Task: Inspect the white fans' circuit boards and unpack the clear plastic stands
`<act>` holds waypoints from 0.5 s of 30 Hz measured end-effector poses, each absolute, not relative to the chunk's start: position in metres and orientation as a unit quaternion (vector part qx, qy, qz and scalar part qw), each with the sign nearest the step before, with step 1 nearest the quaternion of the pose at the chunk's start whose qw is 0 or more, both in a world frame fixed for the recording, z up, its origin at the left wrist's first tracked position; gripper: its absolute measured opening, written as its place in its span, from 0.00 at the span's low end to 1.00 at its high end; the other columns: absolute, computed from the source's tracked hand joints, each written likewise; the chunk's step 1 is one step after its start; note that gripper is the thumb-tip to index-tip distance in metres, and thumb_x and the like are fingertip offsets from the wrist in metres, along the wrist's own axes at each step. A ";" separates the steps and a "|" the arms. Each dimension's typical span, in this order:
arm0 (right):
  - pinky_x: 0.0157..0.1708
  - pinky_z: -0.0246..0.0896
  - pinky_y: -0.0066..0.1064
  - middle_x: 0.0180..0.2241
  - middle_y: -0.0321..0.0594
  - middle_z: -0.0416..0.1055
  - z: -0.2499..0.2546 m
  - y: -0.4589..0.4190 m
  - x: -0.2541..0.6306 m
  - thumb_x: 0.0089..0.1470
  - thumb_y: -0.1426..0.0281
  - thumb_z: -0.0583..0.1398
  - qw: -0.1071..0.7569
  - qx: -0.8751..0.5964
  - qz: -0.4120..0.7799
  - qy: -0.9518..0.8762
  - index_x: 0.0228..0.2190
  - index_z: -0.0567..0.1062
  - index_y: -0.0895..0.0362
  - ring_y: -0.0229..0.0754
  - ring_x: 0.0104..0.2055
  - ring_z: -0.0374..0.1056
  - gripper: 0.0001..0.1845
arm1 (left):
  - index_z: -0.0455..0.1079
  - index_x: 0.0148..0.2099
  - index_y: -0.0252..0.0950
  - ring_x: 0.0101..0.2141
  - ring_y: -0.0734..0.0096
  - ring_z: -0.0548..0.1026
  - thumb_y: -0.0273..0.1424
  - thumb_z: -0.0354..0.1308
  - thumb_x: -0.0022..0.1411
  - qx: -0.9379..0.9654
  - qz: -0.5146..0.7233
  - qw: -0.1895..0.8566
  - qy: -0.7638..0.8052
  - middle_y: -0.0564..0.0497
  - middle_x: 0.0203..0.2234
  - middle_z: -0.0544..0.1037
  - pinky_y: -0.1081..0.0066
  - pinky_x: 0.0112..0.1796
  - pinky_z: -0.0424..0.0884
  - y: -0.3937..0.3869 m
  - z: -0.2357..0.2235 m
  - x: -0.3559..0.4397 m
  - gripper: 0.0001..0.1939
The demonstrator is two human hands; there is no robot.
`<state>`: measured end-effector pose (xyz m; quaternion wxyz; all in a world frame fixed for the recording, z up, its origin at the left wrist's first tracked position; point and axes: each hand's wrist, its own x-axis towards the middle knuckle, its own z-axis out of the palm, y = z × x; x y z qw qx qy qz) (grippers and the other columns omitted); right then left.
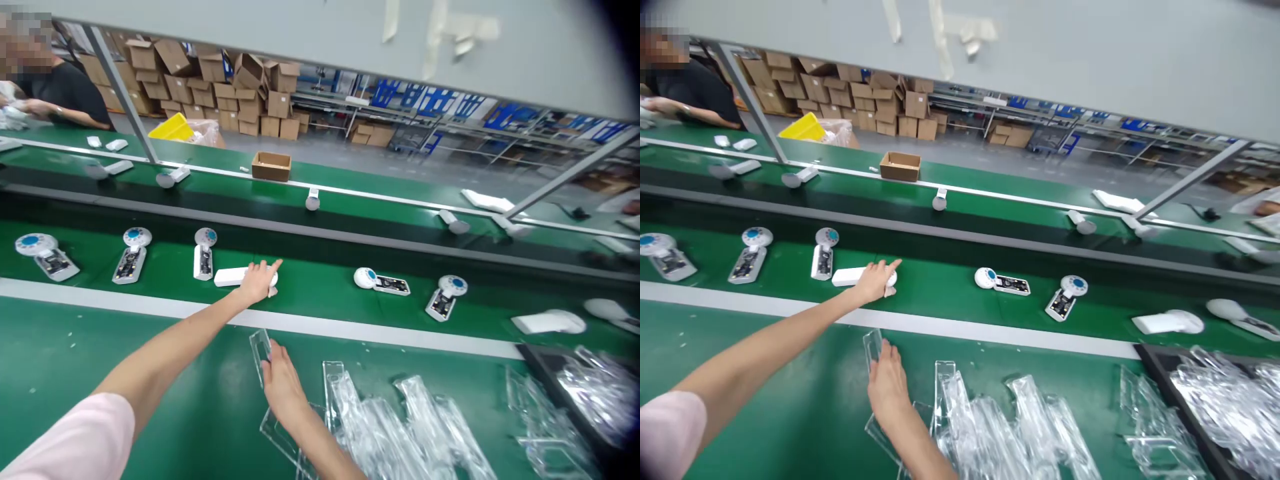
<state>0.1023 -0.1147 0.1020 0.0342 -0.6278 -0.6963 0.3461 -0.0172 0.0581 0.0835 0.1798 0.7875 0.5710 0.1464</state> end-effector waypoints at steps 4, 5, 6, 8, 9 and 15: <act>0.57 0.48 0.45 0.62 0.54 0.49 0.103 -0.118 0.128 0.44 0.83 0.56 -0.015 -0.505 0.211 -0.836 0.60 0.52 0.61 0.56 0.62 0.46 0.41 | 0.60 0.56 0.32 0.49 0.41 0.65 0.27 0.65 0.43 0.737 0.218 0.234 0.596 0.36 0.43 0.69 0.47 0.51 0.49 0.057 0.097 -0.036 0.36; 0.59 0.45 0.46 0.63 0.51 0.46 0.102 -0.117 0.134 0.43 0.83 0.57 -0.009 -0.445 0.187 -0.876 0.61 0.51 0.58 0.55 0.64 0.42 0.43 | 0.61 0.54 0.33 0.49 0.43 0.65 0.29 0.65 0.43 0.722 0.243 0.248 0.598 0.38 0.43 0.70 0.48 0.51 0.50 0.054 0.105 -0.041 0.34; 0.60 0.42 0.46 0.64 0.48 0.44 0.100 -0.116 0.139 0.45 0.82 0.57 -0.002 -0.383 0.166 -0.909 0.61 0.50 0.56 0.53 0.65 0.38 0.43 | 0.61 0.53 0.34 0.48 0.45 0.66 0.32 0.65 0.44 0.704 0.273 0.264 0.600 0.40 0.43 0.70 0.49 0.51 0.52 0.049 0.114 -0.046 0.33; 0.60 0.40 0.46 0.64 0.44 0.45 0.094 -0.112 0.146 0.50 0.78 0.56 0.004 -0.284 0.131 -0.950 0.60 0.52 0.54 0.51 0.65 0.36 0.36 | 0.59 0.53 0.37 0.46 0.51 0.68 0.40 0.64 0.45 0.645 0.359 0.315 0.596 0.43 0.44 0.70 0.54 0.49 0.58 0.033 0.134 -0.058 0.34; 0.60 0.42 0.45 0.63 0.43 0.49 0.089 -0.108 0.148 0.53 0.76 0.55 0.006 -0.252 0.109 -0.962 0.58 0.55 0.54 0.50 0.64 0.39 0.32 | 0.58 0.53 0.38 0.44 0.54 0.69 0.45 0.63 0.46 0.609 0.406 0.346 0.588 0.44 0.43 0.70 0.56 0.47 0.62 0.022 0.143 -0.063 0.34; 0.47 0.60 0.38 0.41 0.39 0.74 0.044 -0.060 0.154 0.57 0.66 0.55 0.172 -0.179 -0.120 -0.961 0.45 0.70 0.50 0.45 0.44 0.67 0.13 | 0.67 0.37 0.31 0.23 0.69 0.71 0.62 0.45 0.51 0.313 0.607 0.575 0.450 0.45 0.24 0.73 0.67 0.28 0.68 -0.062 0.114 -0.088 0.36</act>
